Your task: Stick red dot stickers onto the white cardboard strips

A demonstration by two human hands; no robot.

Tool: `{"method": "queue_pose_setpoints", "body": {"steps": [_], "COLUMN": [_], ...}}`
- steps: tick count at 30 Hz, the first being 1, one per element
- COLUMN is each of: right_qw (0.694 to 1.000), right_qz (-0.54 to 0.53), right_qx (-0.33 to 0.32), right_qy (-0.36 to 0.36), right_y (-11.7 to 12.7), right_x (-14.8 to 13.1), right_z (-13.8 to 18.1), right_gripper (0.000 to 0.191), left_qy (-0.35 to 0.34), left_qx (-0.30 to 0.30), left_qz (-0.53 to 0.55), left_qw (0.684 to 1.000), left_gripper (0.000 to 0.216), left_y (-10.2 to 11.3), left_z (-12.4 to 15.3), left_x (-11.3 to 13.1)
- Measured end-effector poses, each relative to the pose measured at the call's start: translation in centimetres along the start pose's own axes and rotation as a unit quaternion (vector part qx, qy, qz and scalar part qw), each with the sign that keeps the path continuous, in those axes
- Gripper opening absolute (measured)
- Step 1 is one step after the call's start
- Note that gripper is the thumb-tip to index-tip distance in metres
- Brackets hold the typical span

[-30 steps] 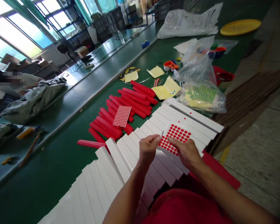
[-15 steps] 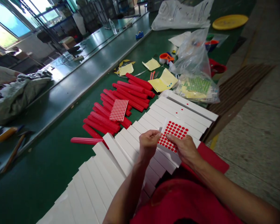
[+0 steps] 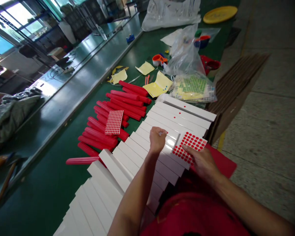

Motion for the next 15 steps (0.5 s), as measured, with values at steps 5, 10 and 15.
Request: {"method": "queue_pose_setpoints", "body": {"steps": [5, 10, 15], "right_qw": [0.999, 0.997, 0.997], "right_qz": [-0.021, -0.03, -0.04], "right_qx": [0.023, 0.054, 0.05], "right_qy": [-0.01, -0.044, -0.042], "right_y": [1.2, 1.4, 1.8], "right_x": [-0.8, -1.6, -1.7], "right_z": [-0.3, 0.2, -0.3], "right_gripper": [0.028, 0.025, 0.026], "left_qy": [-0.022, -0.037, -0.056], "left_qx": [0.007, -0.017, -0.01], "left_qz": [-0.051, -0.116, -0.16], "left_qw": [0.998, 0.992, 0.985], "left_gripper": [0.005, 0.016, 0.019], "left_y": [-3.3, -5.4, -6.1], "left_z": [-3.3, -5.2, -5.5], "left_x": [1.1, 1.8, 1.6]}}
Point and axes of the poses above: each hand's wrist, its own z-axis away from the middle knuckle, its own y-axis out of the back of the hand, x = y × z, the point moved 7 cm from there along -z, towards the middle knuckle, and after that the axes turned 3 degrees about -z, right-handed, at the moved point
